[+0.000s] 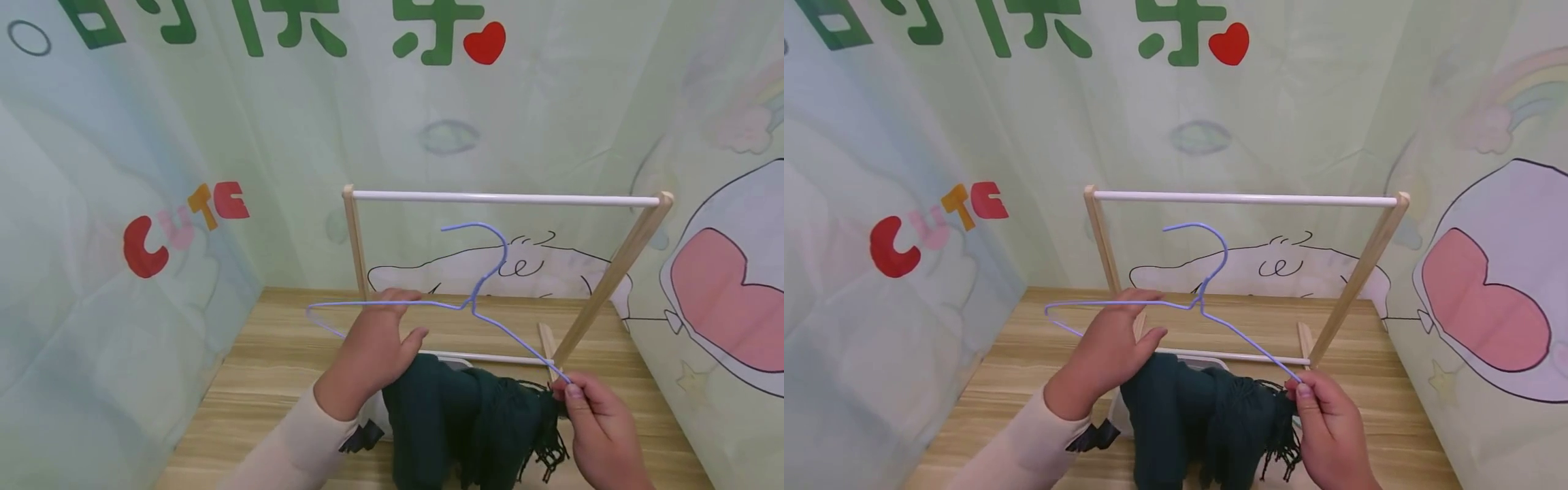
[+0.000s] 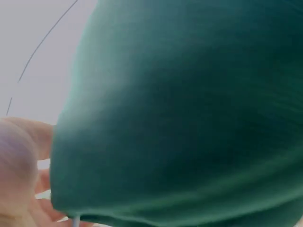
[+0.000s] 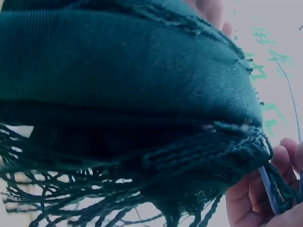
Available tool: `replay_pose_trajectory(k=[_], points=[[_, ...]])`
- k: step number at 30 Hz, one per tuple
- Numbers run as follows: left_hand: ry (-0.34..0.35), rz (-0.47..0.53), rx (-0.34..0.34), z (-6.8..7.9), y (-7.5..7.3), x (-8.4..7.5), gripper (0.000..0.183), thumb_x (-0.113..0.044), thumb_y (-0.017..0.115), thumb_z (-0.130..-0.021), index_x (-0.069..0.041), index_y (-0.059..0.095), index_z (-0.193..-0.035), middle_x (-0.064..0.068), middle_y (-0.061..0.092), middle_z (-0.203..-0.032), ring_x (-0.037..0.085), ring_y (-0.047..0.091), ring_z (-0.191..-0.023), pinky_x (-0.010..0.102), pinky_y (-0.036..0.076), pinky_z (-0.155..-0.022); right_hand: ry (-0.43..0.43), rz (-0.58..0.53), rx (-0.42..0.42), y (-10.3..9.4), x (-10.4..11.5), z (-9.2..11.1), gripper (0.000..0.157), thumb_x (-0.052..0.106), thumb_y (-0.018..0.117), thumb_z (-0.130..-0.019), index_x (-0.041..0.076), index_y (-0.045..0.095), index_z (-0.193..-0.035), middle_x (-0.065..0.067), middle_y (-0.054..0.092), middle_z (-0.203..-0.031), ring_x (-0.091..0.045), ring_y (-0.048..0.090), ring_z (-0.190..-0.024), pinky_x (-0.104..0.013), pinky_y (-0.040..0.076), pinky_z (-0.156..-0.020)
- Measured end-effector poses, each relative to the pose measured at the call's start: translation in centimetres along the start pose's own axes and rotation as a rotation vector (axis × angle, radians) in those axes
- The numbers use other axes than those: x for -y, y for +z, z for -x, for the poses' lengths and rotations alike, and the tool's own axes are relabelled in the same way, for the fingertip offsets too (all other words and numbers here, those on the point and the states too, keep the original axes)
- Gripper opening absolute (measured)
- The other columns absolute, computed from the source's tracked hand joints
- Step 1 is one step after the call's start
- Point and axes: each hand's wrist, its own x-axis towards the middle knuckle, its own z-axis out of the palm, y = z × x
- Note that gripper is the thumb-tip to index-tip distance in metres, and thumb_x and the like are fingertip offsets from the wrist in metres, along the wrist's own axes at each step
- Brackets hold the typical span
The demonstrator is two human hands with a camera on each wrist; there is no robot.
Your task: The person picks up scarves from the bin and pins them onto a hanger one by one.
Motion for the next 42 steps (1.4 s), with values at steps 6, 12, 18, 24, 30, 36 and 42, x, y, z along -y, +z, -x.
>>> replay_pose_trajectory(k=[6,12,18,24,30,36,42], points=[[0.190,-0.013,-0.392,3.1,1.8,0.7,0.018,-0.013,0.083,-0.085,-0.006,0.069,-0.094,0.006,0.067,-0.090,0.023,0.062,-0.087,0.041,0.053,-0.078,-0.035,0.018,-0.030,-0.5,0.2,-0.4,0.022,-0.005,0.045,-0.109,-0.004,0.068,-0.107,0.012,0.066,-0.096,0.001,0.060,-0.091,-0.007,0.048,-0.081],[-0.091,0.280,-0.319,5.1,2.9,1.0,0.021,-0.013,0.082,-0.089,-0.008,0.066,-0.101,0.002,0.064,-0.096,0.013,0.061,-0.089,0.035,0.056,-0.078,-0.019,0.013,-0.037,-1.0,0.5,-0.6,0.025,-0.003,0.044,-0.110,-0.003,0.069,-0.109,0.013,0.068,-0.101,0.004,0.061,-0.100,-0.006,0.048,-0.086],[-0.389,0.509,-0.092,4.9,3.6,0.9,0.035,-0.023,0.078,-0.096,-0.005,0.063,-0.122,0.008,0.068,-0.115,0.022,0.065,-0.105,0.040,0.057,-0.093,-0.030,-0.024,-0.014,-0.8,0.8,-0.7,0.029,-0.003,0.041,-0.111,-0.002,0.070,-0.114,0.014,0.070,-0.111,0.007,0.064,-0.108,-0.006,0.049,-0.090],[-0.420,0.618,-0.077,4.6,4.2,0.7,0.033,-0.016,0.079,-0.095,0.000,0.060,-0.116,0.014,0.065,-0.107,0.023,0.061,-0.097,0.028,0.057,-0.085,-0.049,-0.056,0.017,-0.5,0.9,-0.6,0.029,-0.002,0.040,-0.111,-0.002,0.069,-0.113,0.011,0.072,-0.114,0.005,0.065,-0.109,-0.008,0.049,-0.092],[-0.366,0.656,-0.057,4.4,4.5,0.2,0.024,-0.010,0.076,-0.096,0.002,0.061,-0.110,0.013,0.062,-0.101,0.021,0.059,-0.092,0.025,0.054,-0.081,-0.060,-0.049,0.061,-0.4,1.1,-0.6,0.028,0.000,0.040,-0.112,0.001,0.069,-0.111,0.009,0.073,-0.115,0.002,0.063,-0.110,-0.008,0.048,-0.093],[-0.313,0.657,-0.006,4.3,4.9,-0.2,0.019,-0.009,0.075,-0.096,0.000,0.062,-0.106,0.010,0.061,-0.098,0.020,0.059,-0.089,0.026,0.052,-0.081,-0.121,-0.073,0.125,-0.3,0.9,-0.8,0.025,-0.005,0.044,-0.109,0.005,0.068,-0.107,0.005,0.063,-0.116,-0.005,0.055,-0.109,-0.010,0.043,-0.092],[-0.278,0.646,0.031,4.4,5.2,-0.6,0.015,-0.009,0.075,-0.096,-0.002,0.063,-0.104,0.006,0.062,-0.097,0.017,0.061,-0.087,0.027,0.053,-0.082,-0.135,-0.067,0.152,-0.2,0.9,-0.9,0.026,-0.004,0.046,-0.109,0.008,0.069,-0.105,0.007,0.060,-0.126,-0.006,0.053,-0.117,-0.009,0.041,-0.095]])
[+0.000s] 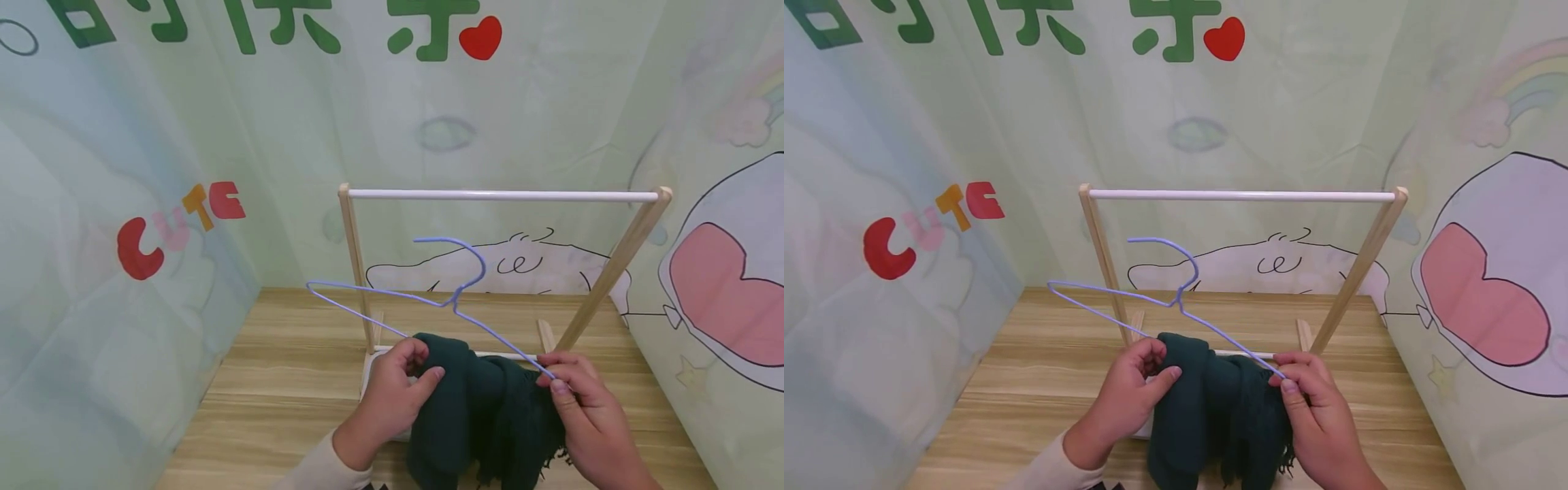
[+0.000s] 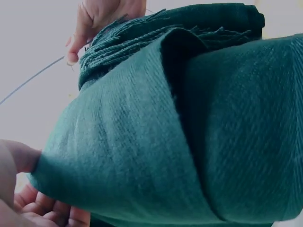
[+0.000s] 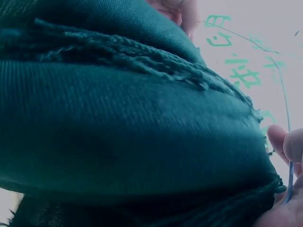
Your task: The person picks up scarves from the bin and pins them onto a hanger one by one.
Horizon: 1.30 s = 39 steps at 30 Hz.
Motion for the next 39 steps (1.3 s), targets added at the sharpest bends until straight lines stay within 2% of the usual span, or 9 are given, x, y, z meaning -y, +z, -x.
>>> replay_pose_trajectory(k=[5,9,16,21,25,27,30,35,39], points=[[0.001,-0.002,0.005,0.0,0.1,0.1,0.013,-0.009,0.073,-0.097,-0.003,0.062,-0.104,0.006,0.060,-0.097,0.018,0.059,-0.089,0.027,0.051,-0.082,0.076,0.011,0.004,0.3,0.0,0.1,0.027,0.000,0.045,-0.111,0.006,0.071,-0.108,0.005,0.071,-0.114,-0.002,0.062,-0.108,-0.009,0.046,-0.093],[0.015,0.014,-0.039,0.0,-0.2,0.0,0.009,-0.005,0.070,-0.097,-0.004,0.062,-0.099,0.006,0.058,-0.094,0.017,0.057,-0.084,0.025,0.049,-0.077,0.159,0.056,-0.027,0.3,-0.1,0.1,0.027,0.004,0.044,-0.112,0.004,0.071,-0.109,0.004,0.072,-0.101,-0.002,0.063,-0.098,-0.008,0.047,-0.088],[0.044,0.049,-0.086,-0.2,-1.1,-0.3,0.007,-0.001,0.066,-0.098,-0.004,0.061,-0.094,0.005,0.052,-0.087,0.015,0.051,-0.074,0.025,0.044,-0.067,0.129,0.012,-0.106,0.4,-0.2,0.3,0.024,0.000,0.046,-0.110,-0.001,0.070,-0.106,0.002,0.067,-0.087,-0.008,0.061,-0.085,-0.014,0.049,-0.079],[0.057,0.052,-0.085,-0.2,-1.3,-0.3,0.007,0.000,0.065,-0.097,-0.003,0.061,-0.093,0.005,0.052,-0.085,0.014,0.051,-0.072,0.025,0.044,-0.067,0.103,-0.019,-0.067,0.3,-0.5,0.3,0.027,0.000,0.043,-0.111,0.001,0.070,-0.108,0.003,0.072,-0.097,-0.004,0.064,-0.094,-0.011,0.048,-0.086],[0.052,0.070,-0.058,0.1,-1.1,-0.4,0.006,0.000,0.066,-0.097,-0.003,0.061,-0.094,0.004,0.052,-0.084,0.014,0.051,-0.073,0.025,0.044,-0.068,0.087,-0.097,0.047,-0.1,-0.6,0.2,0.028,0.003,0.039,-0.113,0.001,0.068,-0.111,0.003,0.075,-0.115,-0.002,0.065,-0.112,-0.011,0.048,-0.094],[0.051,0.071,-0.038,0.2,-1.0,-0.5,0.005,-0.001,0.066,-0.097,-0.003,0.061,-0.095,0.004,0.053,-0.085,0.013,0.051,-0.074,0.025,0.044,-0.069,0.078,-0.148,0.099,-0.1,-0.5,0.2,0.027,0.002,0.039,-0.113,0.000,0.066,-0.112,0.000,0.076,-0.120,-0.004,0.066,-0.115,-0.012,0.049,-0.096],[0.066,0.045,0.000,0.3,-0.7,-0.5,0.005,-0.003,0.066,-0.097,-0.003,0.061,-0.096,0.003,0.052,-0.084,0.012,0.050,-0.073,0.025,0.044,-0.069,0.062,-0.158,0.145,0.0,-0.3,0.2,0.027,0.003,0.040,-0.113,0.002,0.068,-0.114,0.000,0.076,-0.120,-0.004,0.066,-0.114,-0.013,0.050,-0.096],[0.099,0.028,0.039,0.4,-0.4,-0.4,0.004,-0.004,0.065,-0.097,-0.003,0.060,-0.097,0.002,0.052,-0.081,0.010,0.049,-0.071,0.024,0.045,-0.068,0.066,-0.087,0.134,0.5,-0.3,0.3,0.030,0.003,0.044,-0.112,0.009,0.073,-0.114,0.000,0.076,-0.111,-0.006,0.067,-0.107,-0.014,0.051,-0.092],[0.082,0.049,-0.004,0.5,-0.4,-0.4,0.006,-0.002,0.065,-0.097,-0.004,0.060,-0.095,0.002,0.051,-0.082,0.009,0.048,-0.069,0.024,0.044,-0.066,0.100,-0.018,0.075,0.6,-0.7,0.4,0.031,0.003,0.042,-0.112,0.010,0.072,-0.108,0.002,0.076,-0.104,-0.006,0.066,-0.102,-0.014,0.050,-0.089]])
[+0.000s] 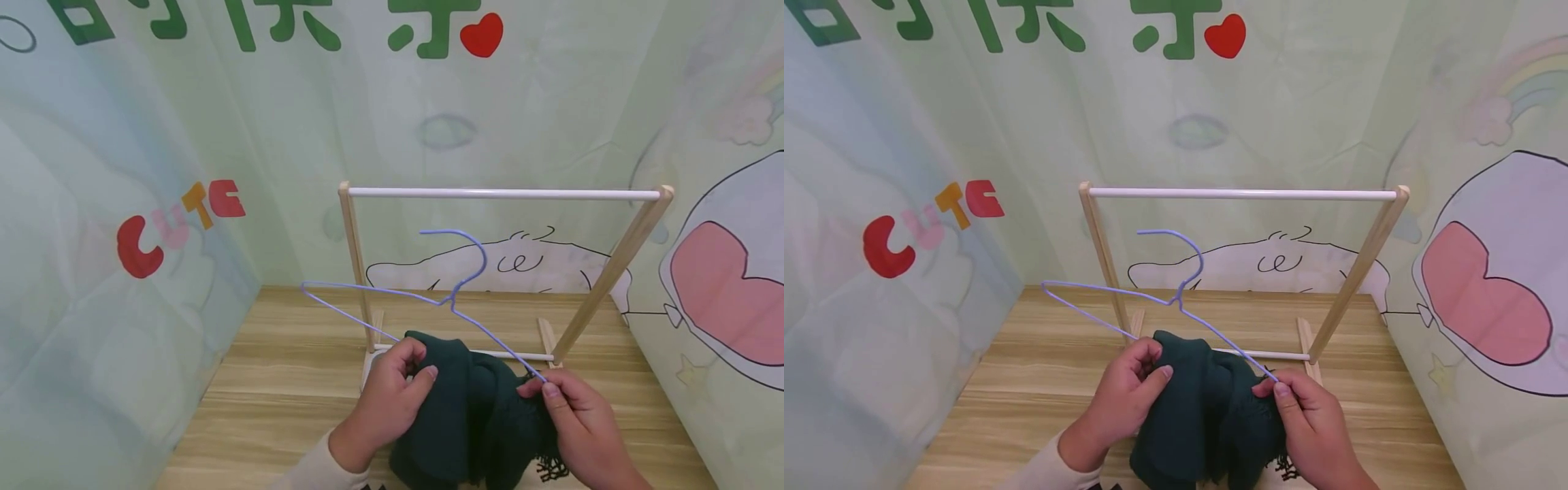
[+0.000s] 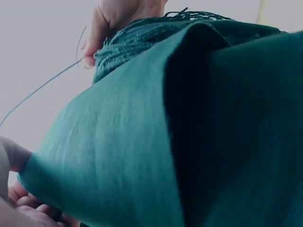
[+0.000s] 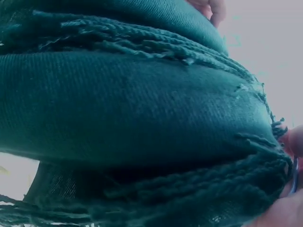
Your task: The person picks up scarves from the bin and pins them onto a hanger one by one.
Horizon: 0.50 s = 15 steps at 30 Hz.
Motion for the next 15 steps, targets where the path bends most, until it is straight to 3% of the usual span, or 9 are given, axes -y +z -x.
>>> replay_pose_trajectory(k=[7,15], points=[[-0.012,0.011,-0.129,-0.3,-0.7,0.0,0.009,0.000,0.065,-0.096,-0.004,0.059,-0.090,0.002,0.046,-0.079,0.012,0.047,-0.069,0.025,0.041,-0.066,0.009,-0.008,-0.071,-0.2,-0.3,0.2,0.029,0.001,0.041,-0.112,0.004,0.069,-0.106,0.001,0.072,-0.097,-0.007,0.063,-0.097,-0.012,0.048,-0.088],[-0.062,-0.014,-0.164,-0.3,-1.6,0.1,0.006,0.001,0.062,-0.097,-0.003,0.059,-0.093,0.004,0.048,-0.078,0.016,0.051,-0.073,0.025,0.044,-0.068,0.044,-0.005,-0.101,-0.5,-0.5,0.2,0.027,0.002,0.041,-0.112,0.001,0.068,-0.106,0.003,0.071,-0.095,-0.006,0.064,-0.094,-0.015,0.052,-0.083]])
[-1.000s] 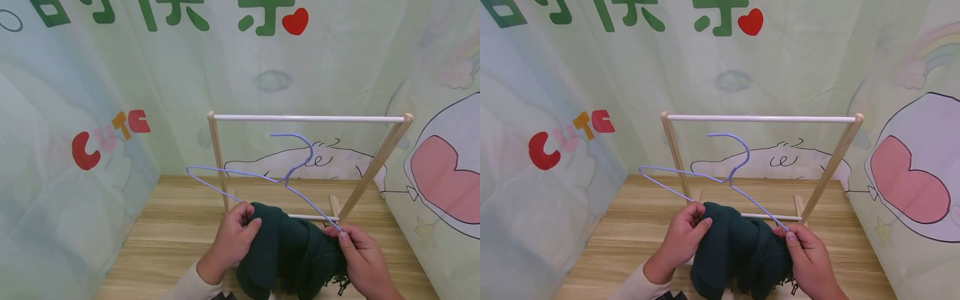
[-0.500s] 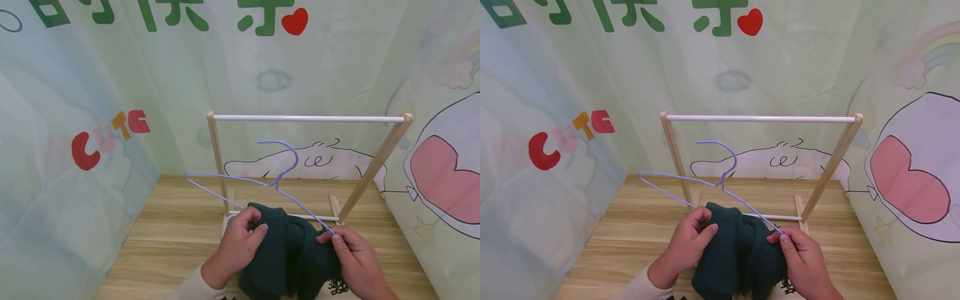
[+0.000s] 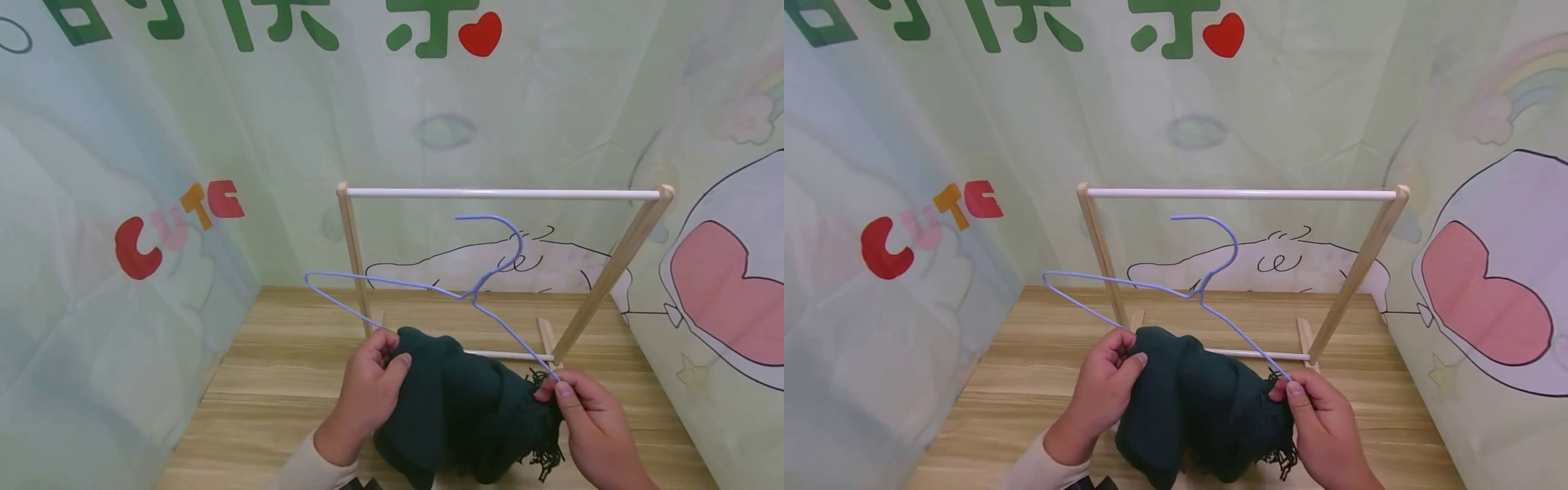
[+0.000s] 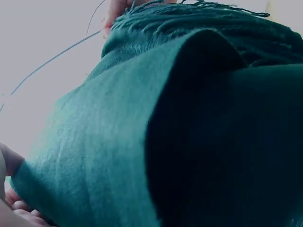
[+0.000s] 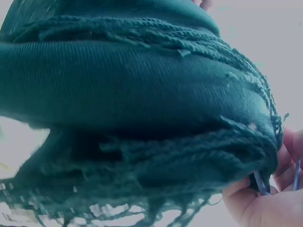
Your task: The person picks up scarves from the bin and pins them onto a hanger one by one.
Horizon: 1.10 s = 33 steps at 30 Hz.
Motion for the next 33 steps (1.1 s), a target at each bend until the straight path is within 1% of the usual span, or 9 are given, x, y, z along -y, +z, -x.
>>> replay_pose_trajectory(k=[7,12,17,21,24,26,28,30,33], points=[[0.006,0.015,-0.052,-0.4,-1.4,0.0,0.004,0.002,0.062,-0.097,0.000,0.059,-0.096,0.005,0.049,-0.077,0.016,0.051,-0.071,0.025,0.045,-0.066,-0.041,-0.034,-0.026,-0.4,-0.5,0.0,0.027,-0.002,0.041,-0.111,-0.004,0.066,-0.105,0.003,0.071,-0.092,-0.005,0.065,-0.090,-0.014,0.053,-0.081],[0.033,0.038,-0.087,-0.6,-2.1,-0.1,0.007,0.005,0.060,-0.096,0.000,0.058,-0.092,0.005,0.049,-0.076,0.015,0.051,-0.068,0.025,0.044,-0.064,-0.046,-0.097,-0.033,-0.4,-0.6,0.0,0.025,-0.002,0.041,-0.111,-0.007,0.065,-0.103,0.004,0.071,-0.091,-0.005,0.068,-0.086,-0.018,0.056,-0.076],[0.036,0.075,-0.075,-0.6,-2.3,-0.2,0.009,0.007,0.059,-0.096,-0.001,0.059,-0.092,0.004,0.046,-0.075,0.013,0.049,-0.066,0.024,0.044,-0.064,-0.060,-0.206,-0.003,-0.5,-0.7,0.0,0.025,-0.004,0.040,-0.110,-0.008,0.064,-0.103,0.001,0.071,-0.092,-0.008,0.068,-0.083,-0.025,0.059,-0.068],[0.023,0.089,-0.043,-0.5,-2.1,-0.3,0.007,0.007,0.060,-0.096,0.000,0.059,-0.094,0.003,0.043,-0.073,0.011,0.047,-0.064,0.024,0.043,-0.062,-0.080,-0.277,0.040,-0.6,-0.7,0.0,0.025,-0.004,0.040,-0.110,-0.006,0.064,-0.105,0.002,0.073,-0.106,-0.007,0.069,-0.094,-0.028,0.059,-0.064],[0.020,0.081,0.008,-0.3,-1.8,-0.4,0.005,0.005,0.061,-0.097,0.001,0.058,-0.095,0.002,0.043,-0.073,0.011,0.047,-0.064,0.023,0.043,-0.062,-0.088,-0.308,0.089,-0.7,-0.5,-0.1,0.024,-0.004,0.039,-0.111,-0.006,0.062,-0.107,0.001,0.074,-0.116,-0.007,0.069,-0.105,-0.026,0.061,-0.073],[0.029,0.069,0.047,-0.2,-1.6,-0.5,0.003,0.003,0.060,-0.098,0.002,0.058,-0.096,0.002,0.043,-0.074,0.011,0.047,-0.065,0.024,0.043,-0.063,-0.091,-0.303,0.108,-0.6,-0.3,-0.1,0.023,-0.003,0.038,-0.111,-0.007,0.061,-0.107,-0.001,0.075,-0.116,-0.008,0.070,-0.108,-0.023,0.060,-0.083],[0.029,0.047,0.064,-0.1,-1.5,-0.5,0.003,0.001,0.060,-0.100,0.001,0.058,-0.097,0.002,0.043,-0.074,0.011,0.046,-0.066,0.024,0.043,-0.064,-0.087,-0.271,0.097,-0.6,-0.2,-0.1,0.024,-0.002,0.038,-0.111,-0.007,0.062,-0.108,-0.004,0.075,-0.113,-0.007,0.071,-0.107,-0.018,0.057,-0.090],[0.033,0.025,0.043,-0.2,-1.6,-0.5,0.004,-0.001,0.059,-0.101,0.000,0.059,-0.097,0.002,0.044,-0.075,0.012,0.047,-0.066,0.025,0.042,-0.064,-0.071,-0.236,0.073,-0.7,-0.1,0.0,0.026,-0.001,0.038,-0.112,-0.007,0.063,-0.109,-0.003,0.076,-0.108,-0.007,0.073,-0.103,-0.016,0.056,-0.091],[0.029,-0.012,-0.027,-0.5,-2.1,-0.4,0.007,-0.001,0.058,-0.102,-0.001,0.059,-0.096,0.004,0.046,-0.076,0.014,0.048,-0.068,0.025,0.043,-0.064,-0.060,-0.236,0.043,-0.8,-0.1,0.1,0.026,-0.001,0.038,-0.112,-0.008,0.063,-0.108,-0.003,0.076,-0.103,-0.008,0.074,-0.098,-0.017,0.057,-0.087]])
